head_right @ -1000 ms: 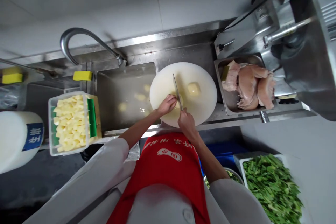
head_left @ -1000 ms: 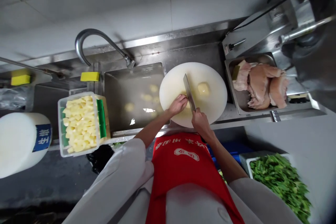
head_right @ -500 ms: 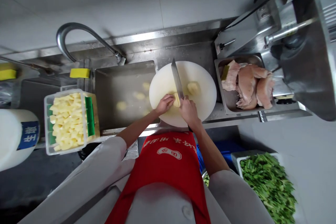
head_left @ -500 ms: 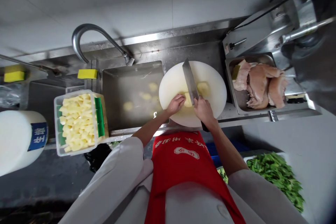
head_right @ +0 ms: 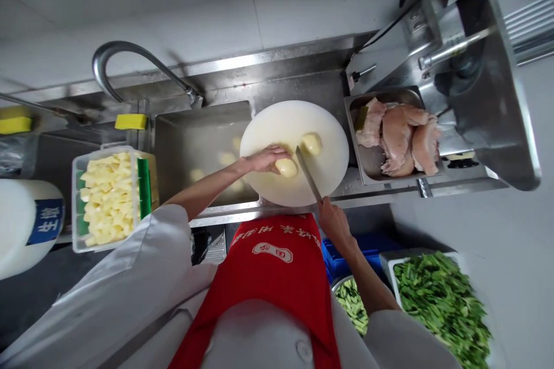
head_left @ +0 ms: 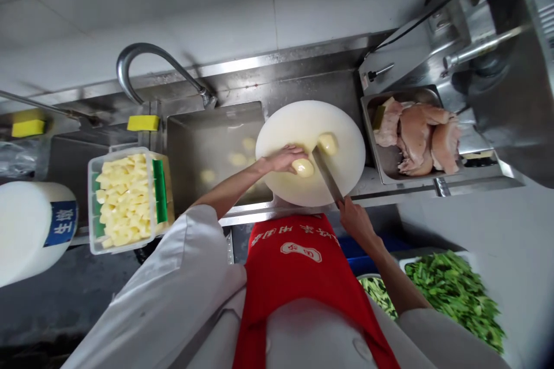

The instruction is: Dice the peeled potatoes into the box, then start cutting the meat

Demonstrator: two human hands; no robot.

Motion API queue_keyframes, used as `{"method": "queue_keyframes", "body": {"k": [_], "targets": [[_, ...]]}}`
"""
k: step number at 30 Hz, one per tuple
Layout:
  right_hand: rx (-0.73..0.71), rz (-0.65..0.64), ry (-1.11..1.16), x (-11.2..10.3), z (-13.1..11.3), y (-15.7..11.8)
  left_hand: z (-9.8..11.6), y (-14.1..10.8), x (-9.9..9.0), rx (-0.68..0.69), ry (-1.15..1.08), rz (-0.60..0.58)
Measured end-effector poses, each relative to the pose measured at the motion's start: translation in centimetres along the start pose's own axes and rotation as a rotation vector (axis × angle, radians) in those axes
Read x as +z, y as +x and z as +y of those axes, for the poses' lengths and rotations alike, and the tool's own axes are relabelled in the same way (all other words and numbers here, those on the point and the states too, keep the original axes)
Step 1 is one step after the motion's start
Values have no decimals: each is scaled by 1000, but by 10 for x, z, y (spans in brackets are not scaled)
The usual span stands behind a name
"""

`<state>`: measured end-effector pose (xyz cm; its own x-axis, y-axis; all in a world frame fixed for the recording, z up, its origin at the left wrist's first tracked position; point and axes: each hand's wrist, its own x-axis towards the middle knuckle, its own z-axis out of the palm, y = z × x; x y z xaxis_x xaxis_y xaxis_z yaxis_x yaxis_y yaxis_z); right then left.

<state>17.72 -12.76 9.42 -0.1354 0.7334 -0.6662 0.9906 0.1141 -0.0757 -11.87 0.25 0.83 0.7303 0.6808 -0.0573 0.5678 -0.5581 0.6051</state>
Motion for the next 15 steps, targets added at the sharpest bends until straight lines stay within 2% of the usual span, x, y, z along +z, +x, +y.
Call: {"method": "queue_keyframes", "body": {"k": [3,5,7,9,15], "targets": [[-3,-9,20,8,4,-7,21,-21,30,-130,50,152],[-1,-7,37,10,3,-11,36,-38,50,-233,22,319],[-13,-2,54,12,-2,-13,47,-51,64,-290,-45,494],[-38,-15,70,13,-11,-11,51,-56,71,-296,-105,606],[-71,-76,99,8,-34,12,43,-52,73,-216,-153,563]]}}
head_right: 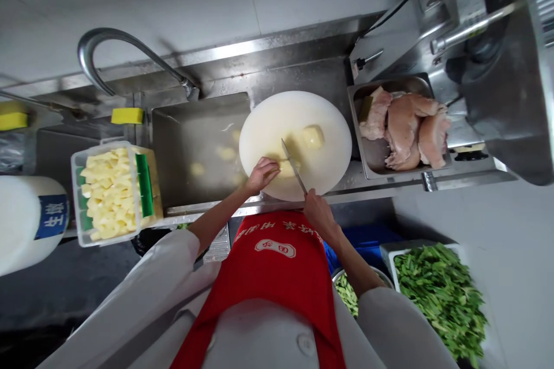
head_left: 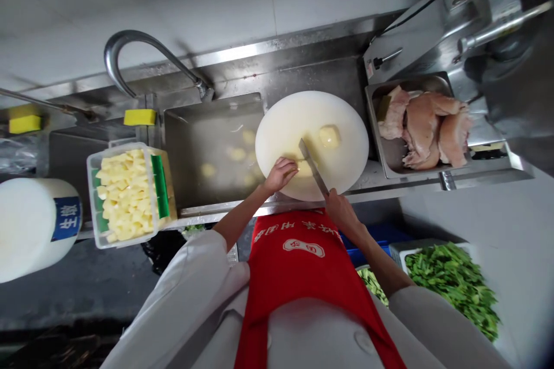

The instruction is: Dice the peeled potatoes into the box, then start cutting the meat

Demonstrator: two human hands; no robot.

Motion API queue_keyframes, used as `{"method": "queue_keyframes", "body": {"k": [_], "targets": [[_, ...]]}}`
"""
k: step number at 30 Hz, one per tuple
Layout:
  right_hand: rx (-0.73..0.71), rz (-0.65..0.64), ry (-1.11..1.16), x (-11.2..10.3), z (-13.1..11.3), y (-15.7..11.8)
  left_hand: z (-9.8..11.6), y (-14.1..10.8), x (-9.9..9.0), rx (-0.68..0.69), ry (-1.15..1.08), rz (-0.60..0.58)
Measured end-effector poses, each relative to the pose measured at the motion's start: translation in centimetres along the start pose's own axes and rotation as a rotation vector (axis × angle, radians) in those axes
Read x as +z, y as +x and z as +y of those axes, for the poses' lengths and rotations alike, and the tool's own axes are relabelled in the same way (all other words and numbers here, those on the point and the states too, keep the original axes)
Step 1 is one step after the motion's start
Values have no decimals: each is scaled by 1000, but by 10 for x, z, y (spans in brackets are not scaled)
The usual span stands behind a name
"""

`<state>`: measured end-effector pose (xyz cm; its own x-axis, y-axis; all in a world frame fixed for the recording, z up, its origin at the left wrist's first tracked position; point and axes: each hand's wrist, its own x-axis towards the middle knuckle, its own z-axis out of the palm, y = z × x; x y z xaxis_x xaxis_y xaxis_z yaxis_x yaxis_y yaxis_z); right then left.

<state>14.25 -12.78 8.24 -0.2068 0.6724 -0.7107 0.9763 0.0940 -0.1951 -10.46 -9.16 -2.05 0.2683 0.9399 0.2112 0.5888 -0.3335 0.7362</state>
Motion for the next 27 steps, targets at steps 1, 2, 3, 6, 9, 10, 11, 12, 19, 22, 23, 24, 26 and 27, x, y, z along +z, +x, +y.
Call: {"method": "queue_keyframes", "body": {"k": [1,2,3,6,9,10,11,12,19,22,23,24,26,27], "targets": [[-15,1,-8,-2,-1,1,-1,0,0,19,-6,9],[-27,9,-20,-5,-1,0,-1,-1,-1,38,-10,19],[-33,21,-32,-7,0,-3,0,-2,-1,47,-9,37],[-22,66,-55,-9,-4,-13,4,-7,0,27,17,119],[-16,52,-56,-4,-14,-15,6,-9,6,40,27,142],[-17,40,-59,-1,-18,-12,6,-8,8,56,22,127],[-18,32,-60,1,-21,-9,5,-7,10,73,18,112],[-17,29,-62,3,-23,-6,3,-5,12,87,15,103],[-36,52,-80,-4,-22,-10,3,-8,5,72,47,98],[-40,48,-89,-4,-29,-15,6,-11,5,25,80,137],[-43,32,-89,-4,-32,-14,7,-12,7,27,85,120],[-46,16,-88,-3,-35,-12,7,-13,10,31,86,92],[-58,-6,-91,-3,-38,-7,8,-14,17,28,91,40],[-72,-14,-95,-4,-38,-5,9,-14,18,26,94,31]]}}
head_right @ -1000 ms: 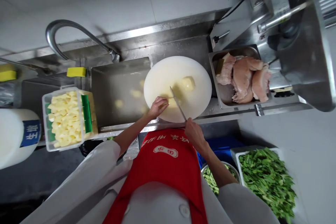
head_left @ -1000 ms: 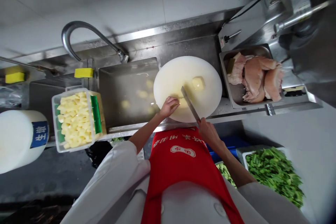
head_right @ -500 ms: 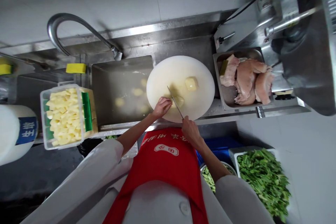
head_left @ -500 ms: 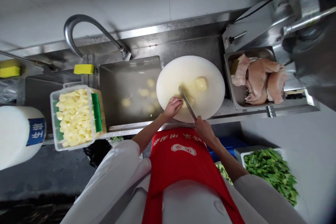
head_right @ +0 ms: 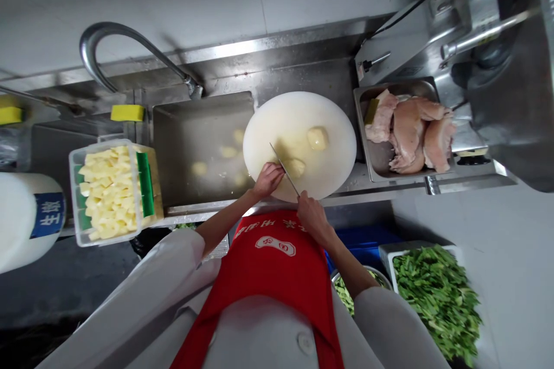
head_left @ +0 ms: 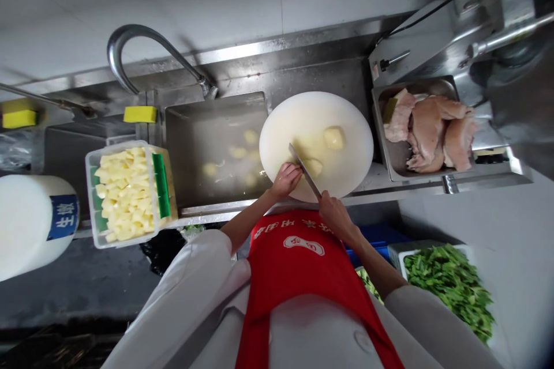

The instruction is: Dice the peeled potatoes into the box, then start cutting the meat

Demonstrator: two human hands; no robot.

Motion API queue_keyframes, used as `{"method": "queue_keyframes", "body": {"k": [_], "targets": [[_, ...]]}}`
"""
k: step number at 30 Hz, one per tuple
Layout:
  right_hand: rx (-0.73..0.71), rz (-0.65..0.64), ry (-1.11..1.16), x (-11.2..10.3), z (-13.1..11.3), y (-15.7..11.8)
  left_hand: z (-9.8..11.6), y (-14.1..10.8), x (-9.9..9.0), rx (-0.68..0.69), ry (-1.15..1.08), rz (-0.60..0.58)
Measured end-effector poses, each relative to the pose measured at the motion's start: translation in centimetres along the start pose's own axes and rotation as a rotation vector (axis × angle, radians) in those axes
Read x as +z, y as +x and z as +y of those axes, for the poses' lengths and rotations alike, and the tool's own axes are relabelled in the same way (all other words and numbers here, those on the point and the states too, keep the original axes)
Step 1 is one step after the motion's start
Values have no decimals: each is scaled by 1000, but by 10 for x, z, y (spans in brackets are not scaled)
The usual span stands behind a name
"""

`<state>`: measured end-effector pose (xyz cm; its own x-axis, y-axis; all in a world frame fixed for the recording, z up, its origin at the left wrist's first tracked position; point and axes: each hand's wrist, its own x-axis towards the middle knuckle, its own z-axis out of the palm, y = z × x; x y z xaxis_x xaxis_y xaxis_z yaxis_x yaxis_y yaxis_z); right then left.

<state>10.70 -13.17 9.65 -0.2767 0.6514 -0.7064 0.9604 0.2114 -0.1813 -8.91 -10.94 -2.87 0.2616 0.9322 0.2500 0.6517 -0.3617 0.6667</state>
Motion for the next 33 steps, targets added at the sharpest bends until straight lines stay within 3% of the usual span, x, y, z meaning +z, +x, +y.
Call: {"method": "queue_keyframes", "body": {"k": [3,5,8,9,11,14,15,17,18,20,24,27,29,33], "targets": [[-26,29,-9,-7,8,-5,2,4,-12,30,-7,74],[-18,61,-7,-11,16,-13,1,20,-37,-4,-5,265],[-59,46,-15,-8,21,-21,-3,74,-76,-137,36,594],[-83,21,-22,-5,21,-20,-3,99,-82,-136,43,598],[-118,-30,-38,2,18,-14,0,147,-76,-8,32,365],[-135,-47,-50,9,11,-3,12,201,-30,180,80,-267],[-135,-39,-49,10,9,-1,16,213,-12,208,109,-428],[-123,-23,-36,10,9,1,16,227,14,244,143,-619],[-115,-16,-25,9,10,1,10,230,18,256,152,-669],[-86,-4,3,8,18,-2,-11,235,6,260,169,-726],[-6,22,67,9,43,-8,-80,224,-71,184,202,-694],[63,73,82,11,57,-9,-104,176,-111,136,122,-627],[104,93,73,9,58,-8,-91,128,-109,133,67,-557],[77,45,40,0,45,-7,-34,52,-64,32,-2,-209]]}}
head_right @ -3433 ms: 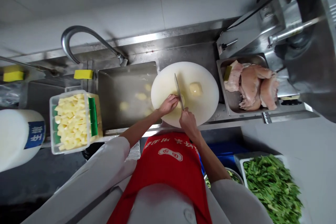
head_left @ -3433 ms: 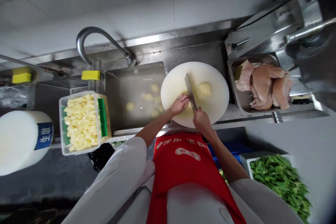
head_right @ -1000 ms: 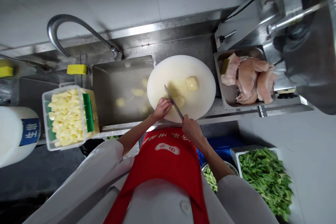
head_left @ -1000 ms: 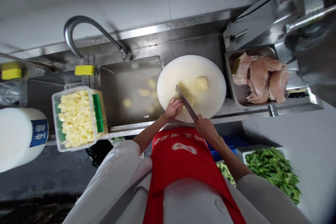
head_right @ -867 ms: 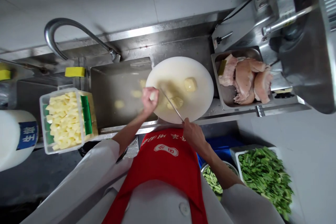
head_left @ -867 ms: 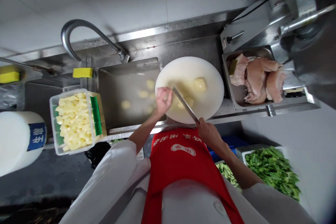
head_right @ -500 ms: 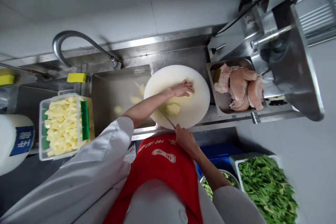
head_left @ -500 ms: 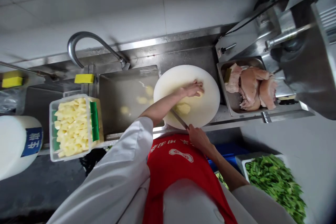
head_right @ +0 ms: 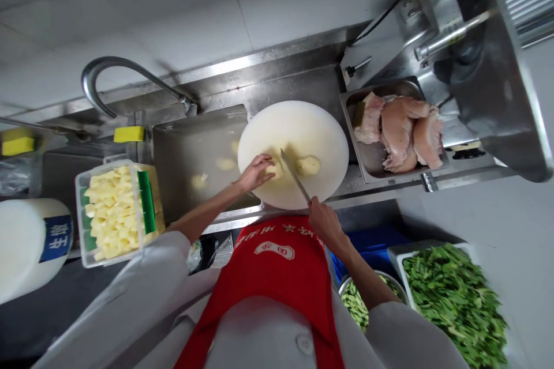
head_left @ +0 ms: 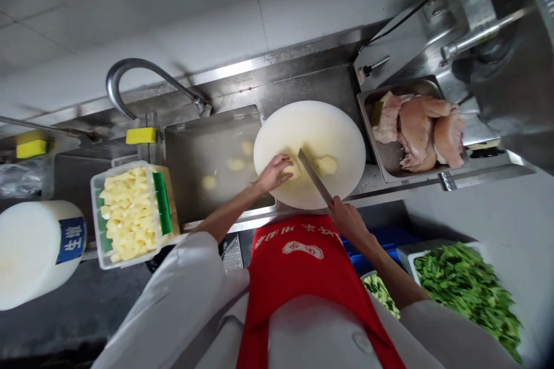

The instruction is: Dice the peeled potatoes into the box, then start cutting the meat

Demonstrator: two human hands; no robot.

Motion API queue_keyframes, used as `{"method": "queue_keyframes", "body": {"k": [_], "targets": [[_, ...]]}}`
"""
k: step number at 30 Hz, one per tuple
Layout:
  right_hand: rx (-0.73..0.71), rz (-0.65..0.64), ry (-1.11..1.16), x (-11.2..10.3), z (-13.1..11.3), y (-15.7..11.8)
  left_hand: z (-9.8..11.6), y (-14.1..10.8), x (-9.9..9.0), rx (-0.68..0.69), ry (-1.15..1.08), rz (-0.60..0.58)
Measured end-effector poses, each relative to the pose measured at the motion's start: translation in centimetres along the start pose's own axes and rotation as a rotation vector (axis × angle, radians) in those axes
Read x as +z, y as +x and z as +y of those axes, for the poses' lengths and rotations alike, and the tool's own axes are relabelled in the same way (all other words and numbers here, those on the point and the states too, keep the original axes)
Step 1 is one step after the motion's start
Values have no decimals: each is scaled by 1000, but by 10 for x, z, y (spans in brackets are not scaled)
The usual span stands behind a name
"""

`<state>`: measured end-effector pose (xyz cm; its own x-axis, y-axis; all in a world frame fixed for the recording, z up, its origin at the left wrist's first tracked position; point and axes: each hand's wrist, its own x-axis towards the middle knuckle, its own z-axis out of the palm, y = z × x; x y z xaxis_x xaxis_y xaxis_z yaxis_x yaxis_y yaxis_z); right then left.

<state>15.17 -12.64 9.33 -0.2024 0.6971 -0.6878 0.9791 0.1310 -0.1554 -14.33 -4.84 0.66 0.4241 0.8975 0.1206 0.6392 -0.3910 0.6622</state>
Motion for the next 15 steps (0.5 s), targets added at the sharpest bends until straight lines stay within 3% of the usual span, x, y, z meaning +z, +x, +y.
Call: {"method": "queue_keyframes", "body": {"k": [2,4,9,15], "targets": [[-33,-14,-17,-4,-9,-4,21,-10,21,-50,15,131],[-54,-15,-29,-7,-14,-10,30,-11,29,-63,29,166],[-99,-46,-54,-13,-19,-17,27,-7,26,-40,24,118],[-101,-99,-43,-11,-28,12,24,-14,34,-35,22,181]]}}
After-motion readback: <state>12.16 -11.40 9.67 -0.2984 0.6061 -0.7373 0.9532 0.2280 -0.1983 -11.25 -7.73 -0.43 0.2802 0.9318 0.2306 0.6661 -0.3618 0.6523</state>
